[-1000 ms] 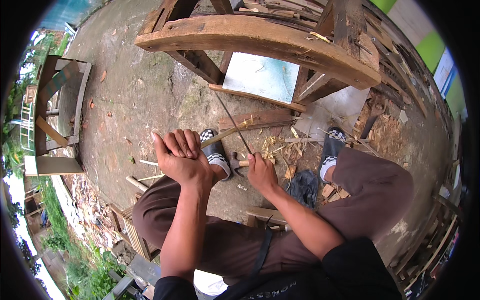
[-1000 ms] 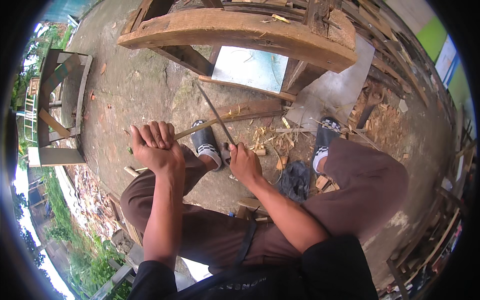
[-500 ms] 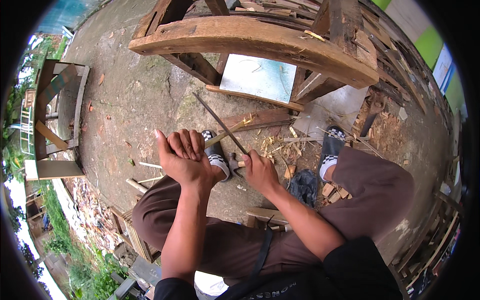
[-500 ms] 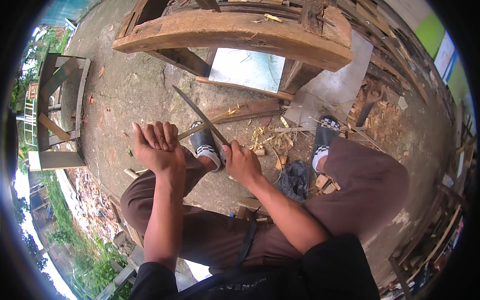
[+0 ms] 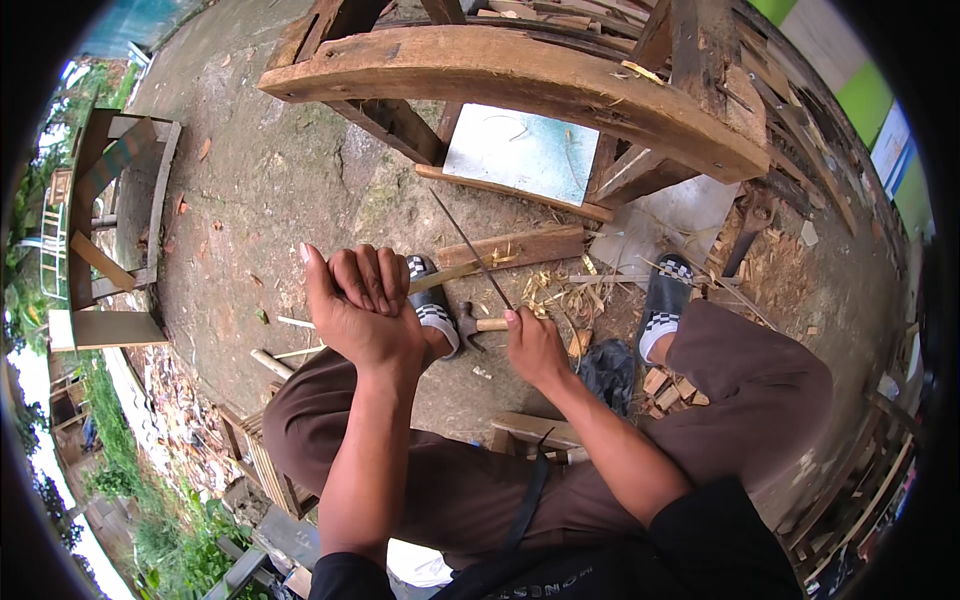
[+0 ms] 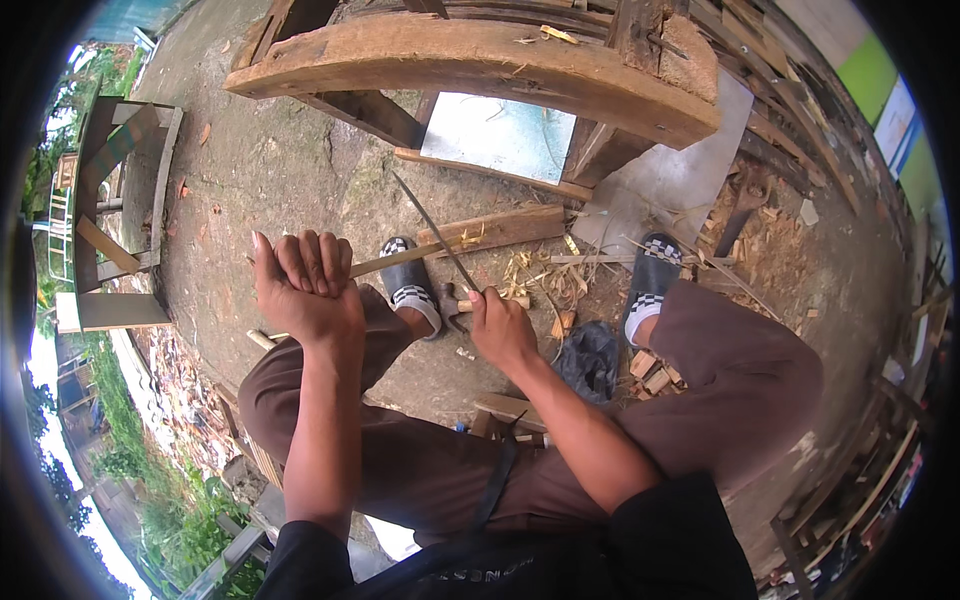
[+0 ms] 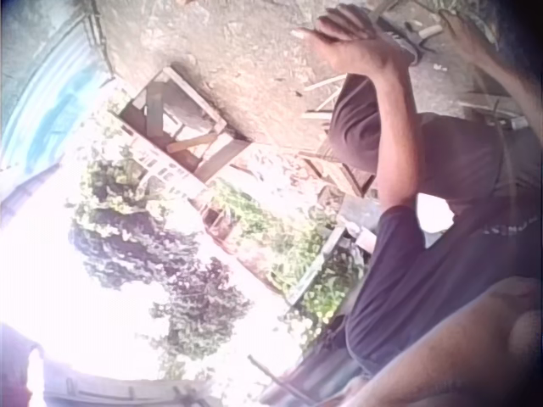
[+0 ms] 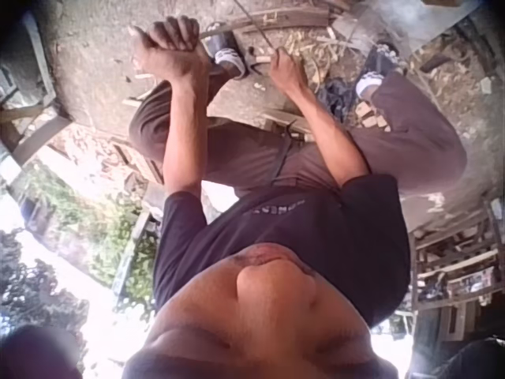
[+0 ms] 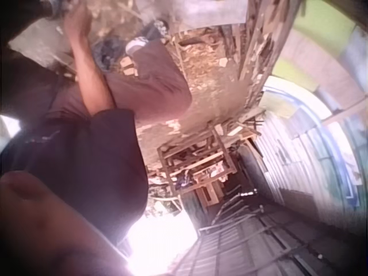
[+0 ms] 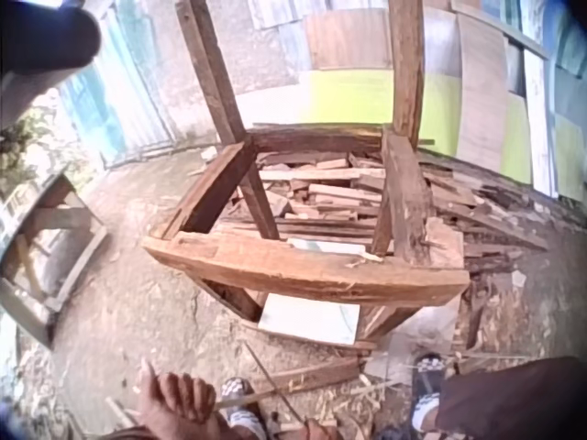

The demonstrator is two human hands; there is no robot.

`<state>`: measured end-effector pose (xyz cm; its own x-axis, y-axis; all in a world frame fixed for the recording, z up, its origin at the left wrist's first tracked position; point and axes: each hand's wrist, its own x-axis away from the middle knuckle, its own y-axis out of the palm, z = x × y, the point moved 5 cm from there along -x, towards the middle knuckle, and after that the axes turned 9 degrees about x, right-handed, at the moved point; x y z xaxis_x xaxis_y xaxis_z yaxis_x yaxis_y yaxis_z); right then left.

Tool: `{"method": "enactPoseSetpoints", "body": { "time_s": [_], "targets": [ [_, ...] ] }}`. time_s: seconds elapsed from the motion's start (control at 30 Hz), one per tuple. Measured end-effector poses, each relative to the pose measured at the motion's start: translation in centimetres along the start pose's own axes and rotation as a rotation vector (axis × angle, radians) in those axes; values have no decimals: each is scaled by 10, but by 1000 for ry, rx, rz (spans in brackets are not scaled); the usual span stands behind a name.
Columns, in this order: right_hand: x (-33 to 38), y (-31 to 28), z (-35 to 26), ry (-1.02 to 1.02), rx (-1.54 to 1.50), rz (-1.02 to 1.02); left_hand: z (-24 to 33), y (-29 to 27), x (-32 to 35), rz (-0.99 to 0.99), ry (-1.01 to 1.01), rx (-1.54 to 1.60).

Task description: The person sits on the ground and uses a knife to sharpen a thin bamboo stick. They repeatedly scrape the blade along the stick's surface, rotate it, and inspect the edges while seated.

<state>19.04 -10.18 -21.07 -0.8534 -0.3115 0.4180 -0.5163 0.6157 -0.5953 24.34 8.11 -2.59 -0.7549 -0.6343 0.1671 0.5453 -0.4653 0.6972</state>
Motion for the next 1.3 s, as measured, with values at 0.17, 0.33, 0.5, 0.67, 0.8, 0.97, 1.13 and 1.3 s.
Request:
{"method": "enactPoseSetpoints", "body": {
  "time_s": [0.17, 0.33, 0.5, 0.67, 0.8, 0.97, 1.13, 1.3],
  "targets": [
    [-4, 4, 6, 30, 42, 26, -3, -1, -4, 32, 29, 16],
    [5, 8, 6, 14, -11, -35, -1, -3, -5, 87, 18, -19],
    [0, 20, 16, 122, 52, -24, 1, -7, -6, 107, 27, -4],
    [6, 14, 4, -2, 13, -15, -6, -6, -7, 157, 20, -15],
    [-5, 18, 44, 250, 143, -42, -7, -9, -10, 141, 11, -5],
    [-6, 6, 4, 65, 25, 17, -7, -4, -8, 21, -41, -36],
    [0, 2, 9, 46, 11, 42, -5, 6, -9, -52, -67, -40],
    [5, 5, 19, 101, -3, -47, -9, 9, -17, -18, -81, -69]
  ]
}}
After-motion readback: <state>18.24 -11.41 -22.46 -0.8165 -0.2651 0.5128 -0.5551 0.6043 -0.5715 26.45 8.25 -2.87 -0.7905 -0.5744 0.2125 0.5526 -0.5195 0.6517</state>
